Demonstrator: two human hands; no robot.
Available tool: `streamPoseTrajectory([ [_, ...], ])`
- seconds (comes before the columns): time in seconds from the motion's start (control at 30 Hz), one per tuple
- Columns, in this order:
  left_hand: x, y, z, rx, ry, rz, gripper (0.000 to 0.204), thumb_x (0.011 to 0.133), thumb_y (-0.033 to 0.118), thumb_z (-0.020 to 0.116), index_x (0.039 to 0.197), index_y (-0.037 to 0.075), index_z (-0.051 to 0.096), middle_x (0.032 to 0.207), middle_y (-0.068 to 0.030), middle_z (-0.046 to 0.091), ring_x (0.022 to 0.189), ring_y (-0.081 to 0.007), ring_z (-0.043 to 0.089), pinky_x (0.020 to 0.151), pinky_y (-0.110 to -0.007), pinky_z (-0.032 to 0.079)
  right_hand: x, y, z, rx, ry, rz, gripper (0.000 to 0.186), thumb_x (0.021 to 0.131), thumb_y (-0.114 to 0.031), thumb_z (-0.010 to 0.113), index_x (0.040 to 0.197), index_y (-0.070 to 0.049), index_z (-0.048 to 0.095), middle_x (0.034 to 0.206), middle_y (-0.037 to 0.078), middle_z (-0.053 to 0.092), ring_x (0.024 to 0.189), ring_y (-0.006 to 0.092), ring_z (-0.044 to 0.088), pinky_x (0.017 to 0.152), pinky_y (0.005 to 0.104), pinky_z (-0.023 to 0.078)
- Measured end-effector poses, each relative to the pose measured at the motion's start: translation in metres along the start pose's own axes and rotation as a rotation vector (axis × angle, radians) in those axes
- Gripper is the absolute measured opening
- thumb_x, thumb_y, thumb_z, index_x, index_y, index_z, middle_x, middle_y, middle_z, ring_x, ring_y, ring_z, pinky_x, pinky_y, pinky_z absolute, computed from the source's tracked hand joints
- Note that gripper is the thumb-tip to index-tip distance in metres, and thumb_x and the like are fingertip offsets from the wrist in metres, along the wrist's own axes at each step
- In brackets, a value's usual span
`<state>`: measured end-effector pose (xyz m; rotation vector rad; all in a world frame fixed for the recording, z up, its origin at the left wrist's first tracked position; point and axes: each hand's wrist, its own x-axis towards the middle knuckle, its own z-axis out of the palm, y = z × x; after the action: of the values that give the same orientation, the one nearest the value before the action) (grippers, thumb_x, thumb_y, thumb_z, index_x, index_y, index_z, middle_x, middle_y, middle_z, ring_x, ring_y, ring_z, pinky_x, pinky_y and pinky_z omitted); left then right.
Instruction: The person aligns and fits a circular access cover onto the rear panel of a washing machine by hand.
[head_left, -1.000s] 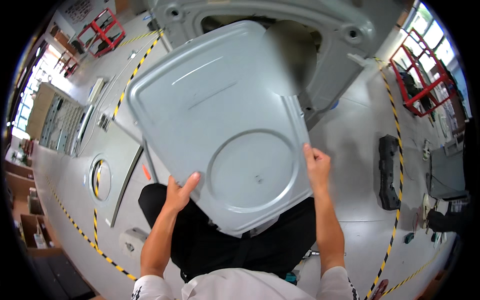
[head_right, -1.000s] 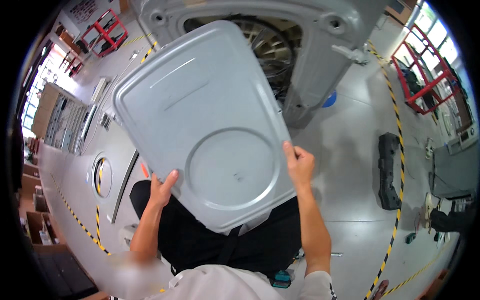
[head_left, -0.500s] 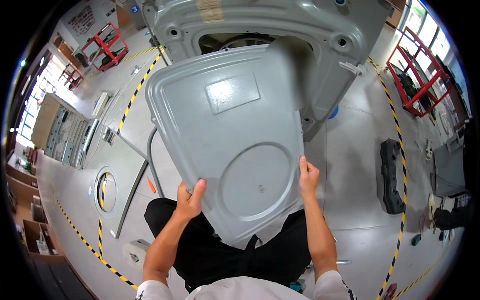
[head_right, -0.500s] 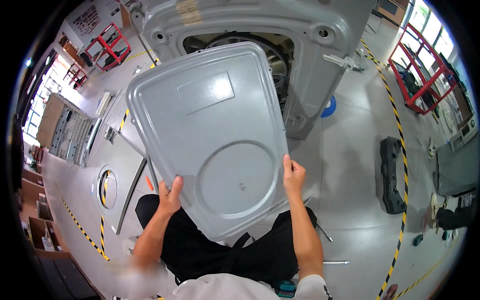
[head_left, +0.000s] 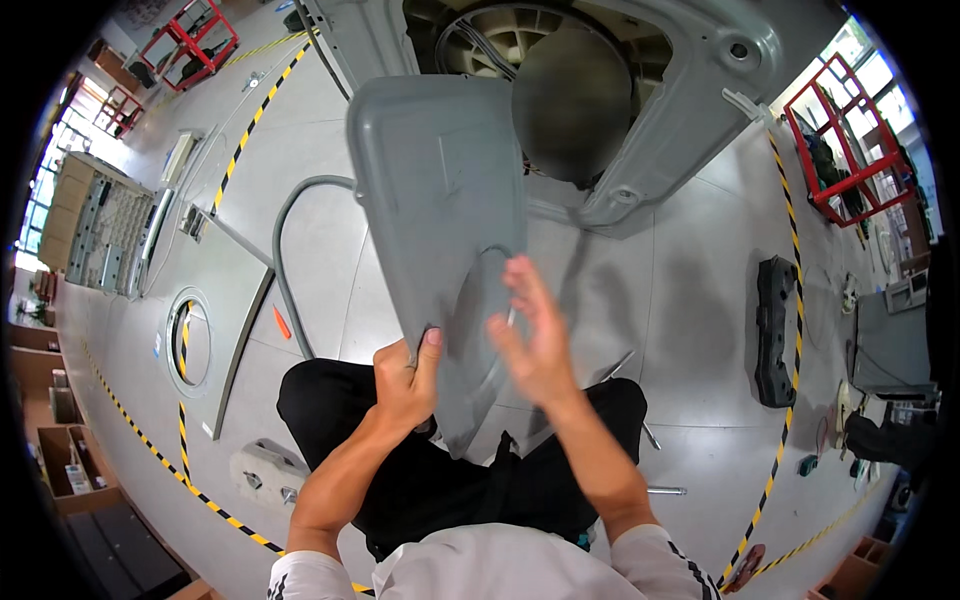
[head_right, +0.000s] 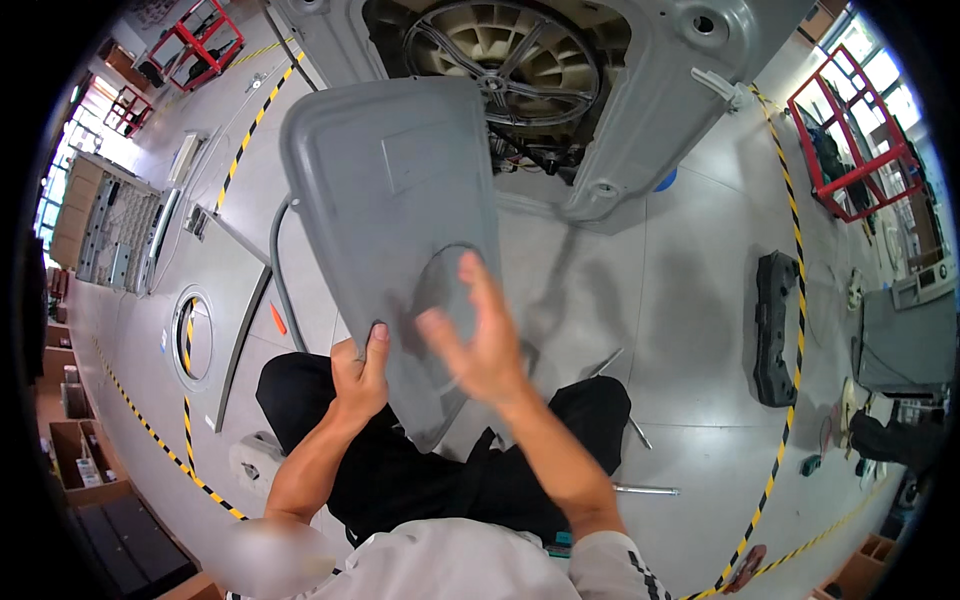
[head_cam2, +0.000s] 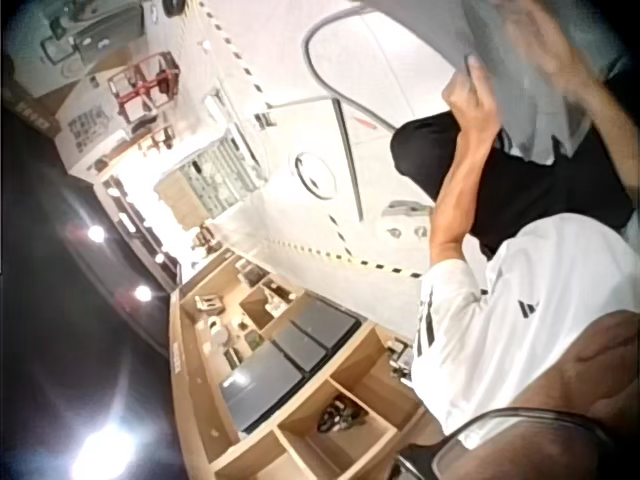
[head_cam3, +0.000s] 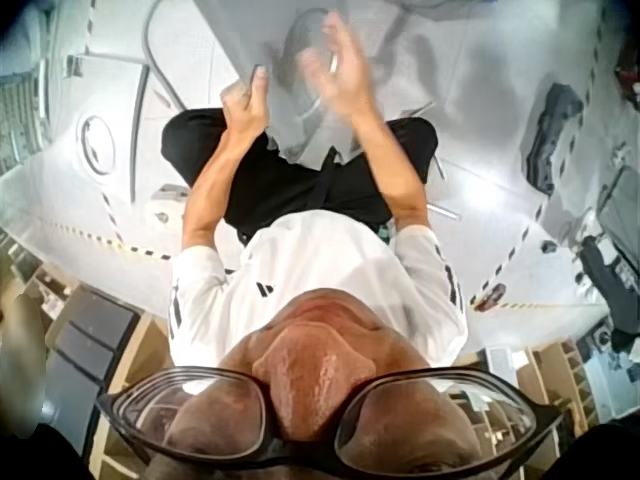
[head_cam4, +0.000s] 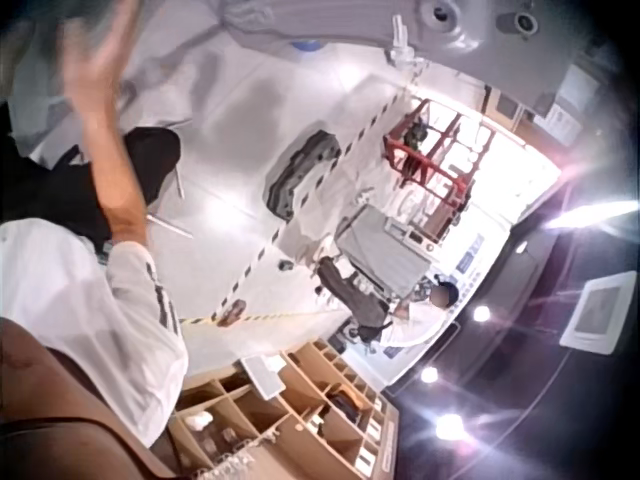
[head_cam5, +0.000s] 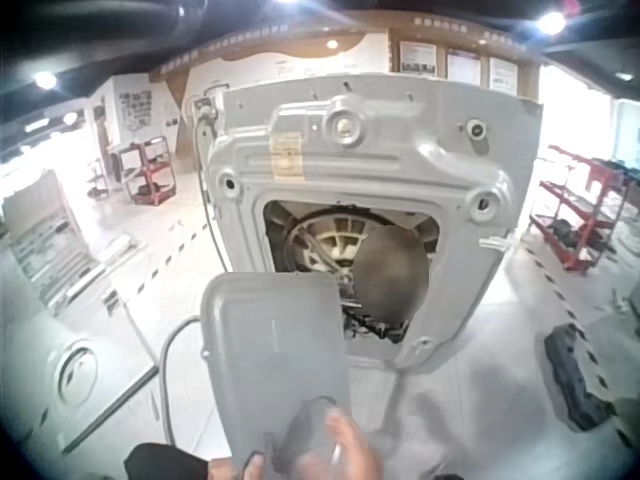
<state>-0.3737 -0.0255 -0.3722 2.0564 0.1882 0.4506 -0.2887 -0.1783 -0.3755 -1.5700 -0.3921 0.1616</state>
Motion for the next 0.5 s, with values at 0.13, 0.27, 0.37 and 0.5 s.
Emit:
streamPoseTrajectory([
  [0.13, -0.001, 0.004, 0.015, 0.144, -0.085, -0.001, 0.023, 0.087, 0.014, 0.054, 0.071, -0.002, 0.055, 0.055, -0.0162, 0.051, 0.047, -0.0269, 0.051, 0.046, -0.034, 0.041, -0.012, -0.022, 0.049, -0.194, -0.068, -0.111, 0.09, 0.074, -0.029, 0.071, 0.133, 0.015, 0.019, 0.133, 0.041, 0.023, 0.127, 0.0497, 0.025, 0.103, 0.0452, 0.027],
  [0.27, -0.009, -0.004, 0.023, 0.161, -0.151, 0.213, 0.014, 0.074, 0.012, 0.064, 0.079, 0.0, 0.058, 0.063, -0.0177, 0.056, 0.055, -0.0324, 0.059, 0.048, -0.037, 0.044, -0.024, -0.023, 0.057, -0.161, 0.112, -0.073, 0.074, 0.08, -0.022, 0.063, 0.131, 0.015, 0.024, 0.134, 0.041, 0.022, 0.126, 0.0496, 0.027, 0.101, 0.0441, 0.029],
  [0.37, -0.012, 0.001, 0.033, 0.176, -0.152, 0.311, 0.017, 0.068, 0.007, 0.065, 0.081, -0.002, 0.059, 0.063, -0.0151, 0.058, 0.056, -0.0308, 0.06, 0.047, -0.036, 0.046, -0.028, -0.012, 0.05, -0.101, 0.201, -0.088, 0.055, 0.086, -0.011, 0.055, 0.129, 0.014, 0.032, 0.135, 0.036, 0.028, 0.126, 0.0439, 0.033, 0.101, 0.0393, 0.032],
  [0.5, -0.008, 0.018, 0.039, 0.134, -0.248, 0.185, 0.024, 0.067, 0.01, 0.069, 0.085, -0.003, 0.061, 0.059, -0.0135, 0.057, 0.051, -0.0287, 0.059, 0.045, -0.034, 0.045, -0.041, 0.005, 0.031, 0.115, 0.165, 0.148, 0.041, 0.088, -0.01, 0.052, 0.124, 0.009, 0.043, 0.118, 0.02, 0.051, 0.105, 0.0248, 0.052, 0.088, 0.0313, 0.041],
])
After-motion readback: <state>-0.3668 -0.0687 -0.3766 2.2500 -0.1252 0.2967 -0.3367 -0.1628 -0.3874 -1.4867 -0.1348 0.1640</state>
